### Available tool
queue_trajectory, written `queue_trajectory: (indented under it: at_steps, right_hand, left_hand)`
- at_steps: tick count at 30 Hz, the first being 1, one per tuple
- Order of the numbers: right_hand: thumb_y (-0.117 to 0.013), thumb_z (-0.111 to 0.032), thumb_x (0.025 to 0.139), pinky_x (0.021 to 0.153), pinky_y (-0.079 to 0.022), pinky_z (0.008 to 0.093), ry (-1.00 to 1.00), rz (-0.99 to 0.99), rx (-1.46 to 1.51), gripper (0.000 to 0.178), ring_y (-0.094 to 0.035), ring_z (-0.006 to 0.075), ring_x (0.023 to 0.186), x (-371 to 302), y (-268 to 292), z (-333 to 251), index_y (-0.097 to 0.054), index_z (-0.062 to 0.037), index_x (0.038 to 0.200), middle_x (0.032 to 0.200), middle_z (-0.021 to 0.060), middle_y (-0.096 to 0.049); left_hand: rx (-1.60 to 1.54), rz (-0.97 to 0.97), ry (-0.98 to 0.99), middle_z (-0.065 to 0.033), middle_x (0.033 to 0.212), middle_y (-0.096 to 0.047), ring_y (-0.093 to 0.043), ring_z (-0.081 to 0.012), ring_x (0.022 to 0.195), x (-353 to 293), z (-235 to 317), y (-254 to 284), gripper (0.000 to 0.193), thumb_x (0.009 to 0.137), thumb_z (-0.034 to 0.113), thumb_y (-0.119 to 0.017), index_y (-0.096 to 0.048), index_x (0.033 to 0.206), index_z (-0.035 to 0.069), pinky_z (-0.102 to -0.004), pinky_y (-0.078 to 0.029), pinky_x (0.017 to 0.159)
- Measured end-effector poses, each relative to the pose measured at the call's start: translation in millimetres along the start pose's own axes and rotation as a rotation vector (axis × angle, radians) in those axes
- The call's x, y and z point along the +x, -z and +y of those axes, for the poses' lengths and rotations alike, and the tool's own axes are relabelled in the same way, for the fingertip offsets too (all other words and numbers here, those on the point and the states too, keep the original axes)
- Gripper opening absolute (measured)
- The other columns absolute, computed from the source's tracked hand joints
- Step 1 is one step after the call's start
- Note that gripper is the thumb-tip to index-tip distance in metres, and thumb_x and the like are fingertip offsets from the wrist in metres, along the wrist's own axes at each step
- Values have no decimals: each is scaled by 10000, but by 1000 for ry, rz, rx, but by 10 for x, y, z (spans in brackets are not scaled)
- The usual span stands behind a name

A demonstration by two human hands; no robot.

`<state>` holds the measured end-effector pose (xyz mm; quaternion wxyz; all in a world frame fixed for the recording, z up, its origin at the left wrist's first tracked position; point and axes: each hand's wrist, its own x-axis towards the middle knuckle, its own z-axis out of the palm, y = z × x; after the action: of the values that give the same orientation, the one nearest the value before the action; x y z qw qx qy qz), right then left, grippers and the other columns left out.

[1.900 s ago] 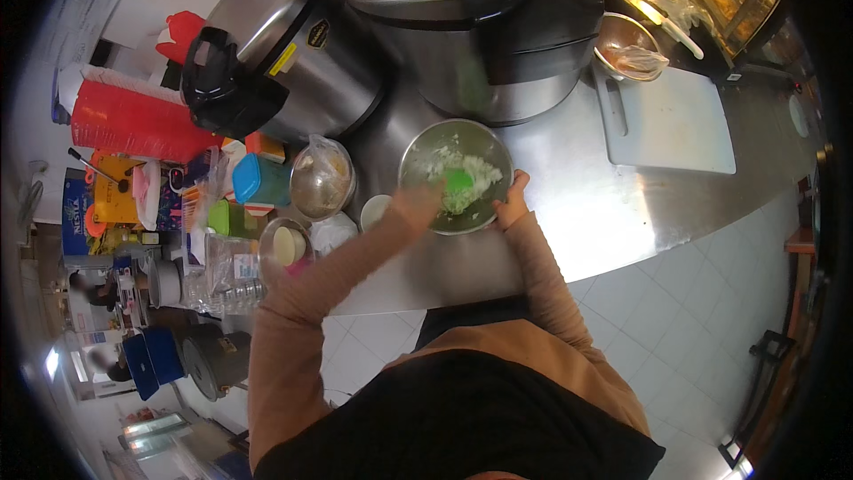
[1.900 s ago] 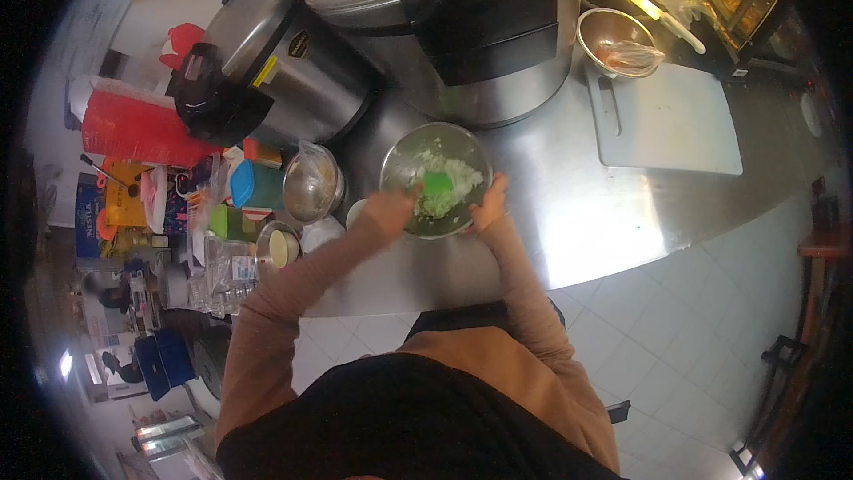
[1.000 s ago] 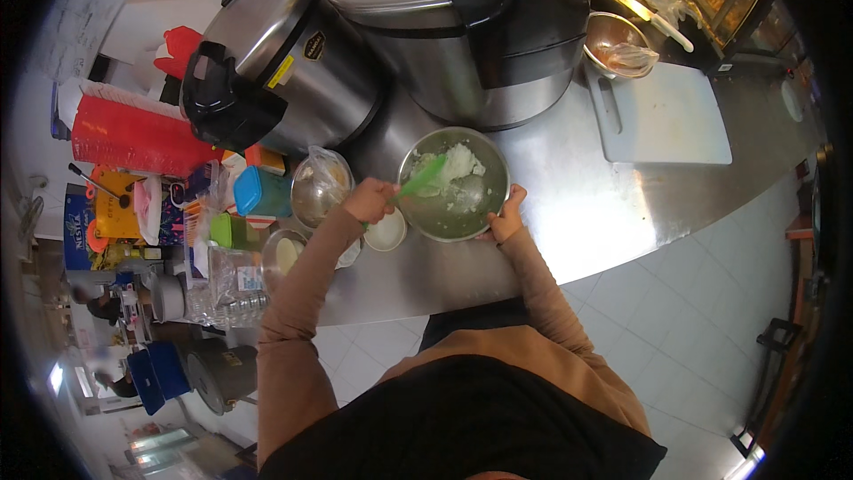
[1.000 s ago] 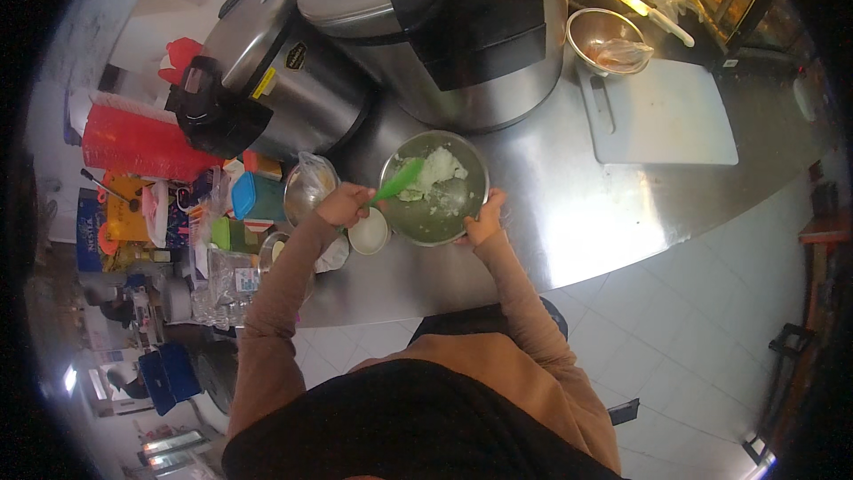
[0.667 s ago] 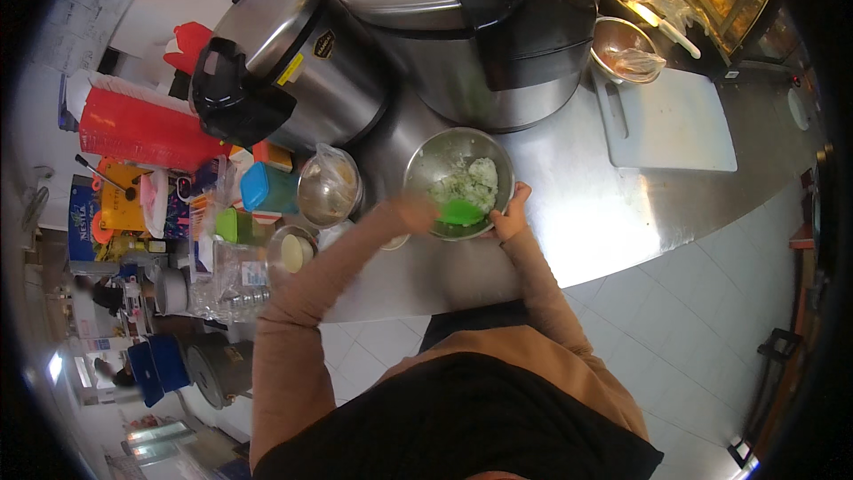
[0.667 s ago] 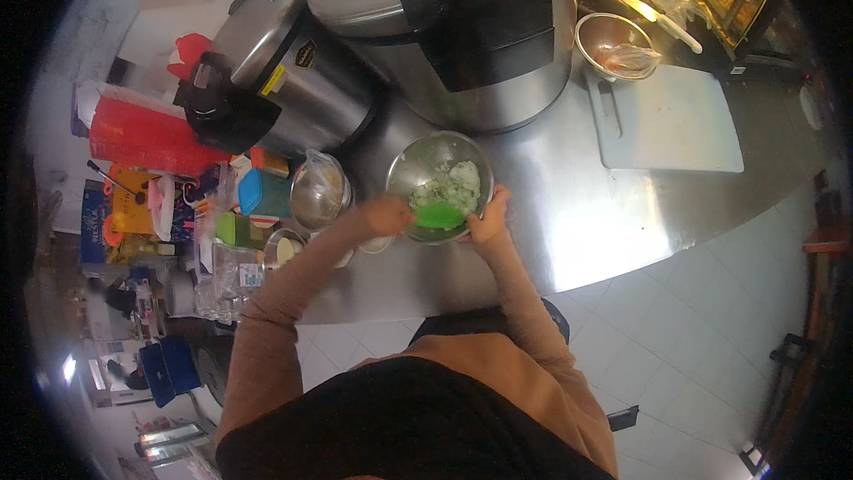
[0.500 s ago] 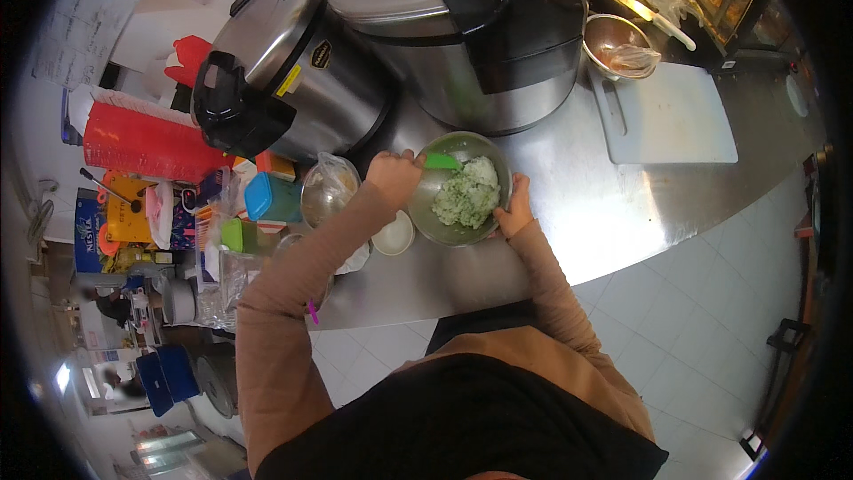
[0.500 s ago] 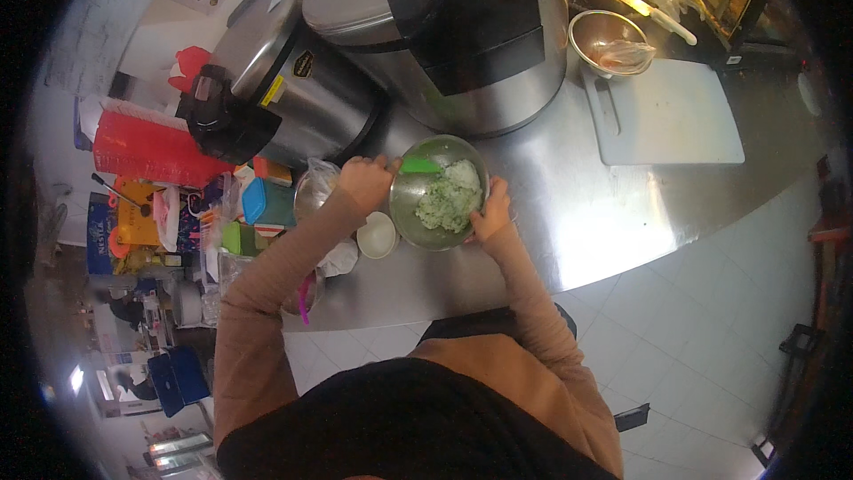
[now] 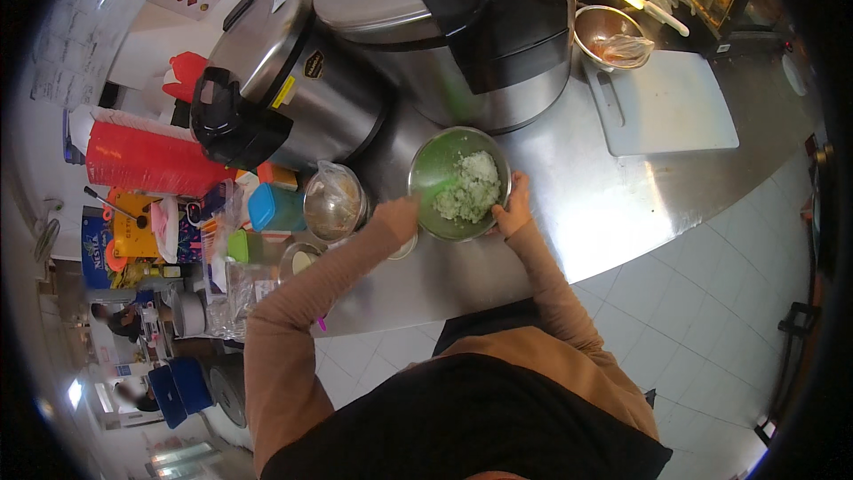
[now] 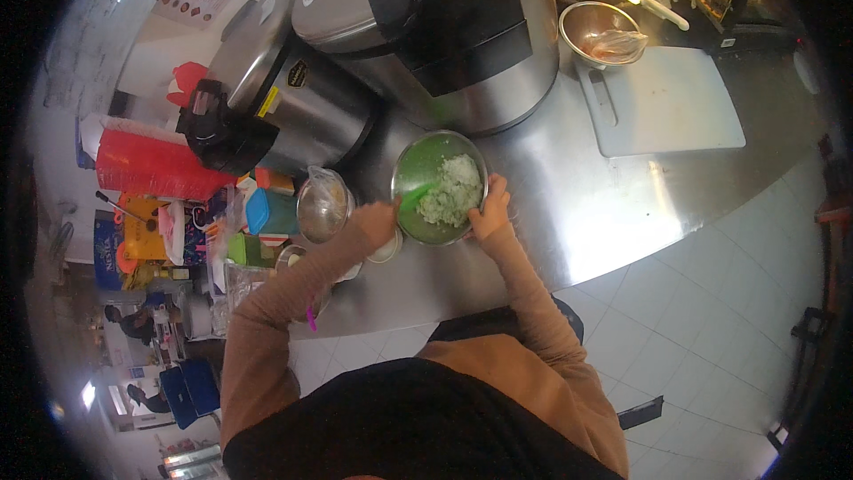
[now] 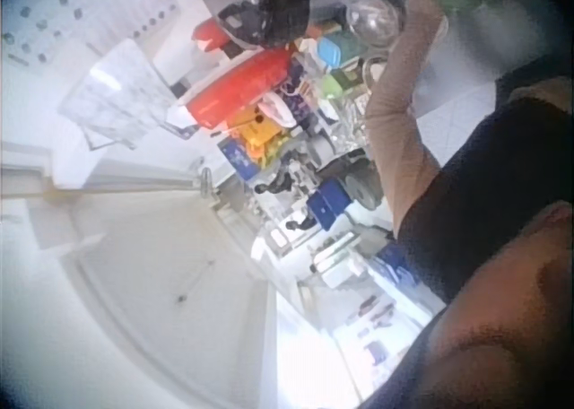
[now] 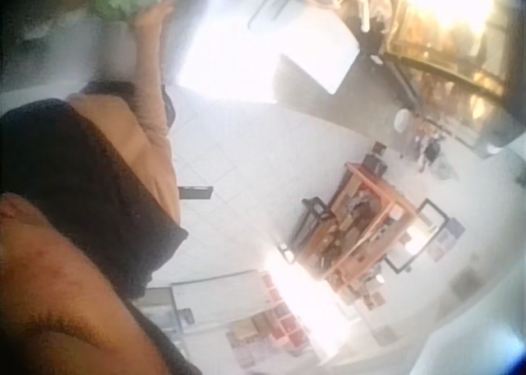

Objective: The person scoops a green mixture into a paper cup, places it in a takeaway box, and adds ice from a rice cooker. They then use tongs to place fried chicken pieces into the box, add a side of yellow food, and close the box after writing on a receipt.

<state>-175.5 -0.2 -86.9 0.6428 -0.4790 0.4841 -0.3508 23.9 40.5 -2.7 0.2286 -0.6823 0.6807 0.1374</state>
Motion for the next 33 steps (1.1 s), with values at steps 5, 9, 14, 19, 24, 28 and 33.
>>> queue_trajectory:
  at_steps: [5, 9, 14, 19, 24, 28, 33]
  right_hand:
    - [-442, 100, 660, 632, -546, 347, 134, 14, -38, 600, -412, 339, 1062, 41, 66, 453, -218, -65, 1191, 1163, 193, -314]
    - [-439, 61, 666, 768, -486, 401, 87, -18, 33, 614, -356, 366, 1087, -150, 88, 129, -215, -69, 1223, 1128, 216, -325]
    - [-422, 91, 659, 574, -571, 344, 332, 102, -196, 623, -458, 312, 1038, 28, -10, 687, -198, -104, 1207, 1156, 167, -349]
    - [-409, 97, 679, 540, -573, 375, 40, -50, 138, 660, -529, 322, 949, -57, 54, 450, -117, -155, 1215, 1160, 164, -366]
    - [-385, 111, 704, 497, -571, 371, -50, -42, 280, 650, -541, 345, 937, -84, 119, 443, -97, -186, 1205, 1186, 176, -354]
    - [-384, 117, 702, 510, -573, 387, -61, -77, 225, 641, -525, 369, 959, -124, 96, 329, -104, -187, 1193, 1192, 169, -348]
    - [-394, 112, 707, 541, -573, 408, -30, 4, 198, 624, -484, 372, 1020, -31, -4, 519, -123, -175, 1191, 1200, 158, -347]
  left_hand:
    - [78, 126, -66, -172, 819, -615, -614, -323, 768, 118, -80, 377, 337, 814, 138, -438, -516, 1137, 79, -431, -489, 682]
    - [-55, 43, -48, -187, 816, -615, -607, -341, 782, 93, -27, 257, 267, 792, 117, -458, -581, 1017, 39, -434, -483, 686]
    - [-402, -35, -257, -197, 772, -614, -607, -328, 695, 43, 67, -744, 214, 806, 123, -466, -608, 899, -7, -412, -472, 645]
    - [-1400, -341, 50, -10, 558, -445, -373, -102, 439, 334, 166, -561, 286, 873, 257, -483, -620, 963, 23, -273, -333, 419]
    - [-1502, -440, 127, 61, 538, -382, -266, -13, 407, 143, -243, 59, 295, 899, 269, -451, -627, 957, 40, -195, -228, 356]
    - [-1102, -81, 189, -56, 568, -532, -485, -116, 443, 189, -263, 39, 260, 881, 189, -437, -636, 881, 21, -264, -384, 405]
    - [-249, -3, -114, -215, 748, -600, -596, -362, 738, 375, 510, -496, 178, 767, 147, -506, -644, 816, 45, -416, -474, 693]
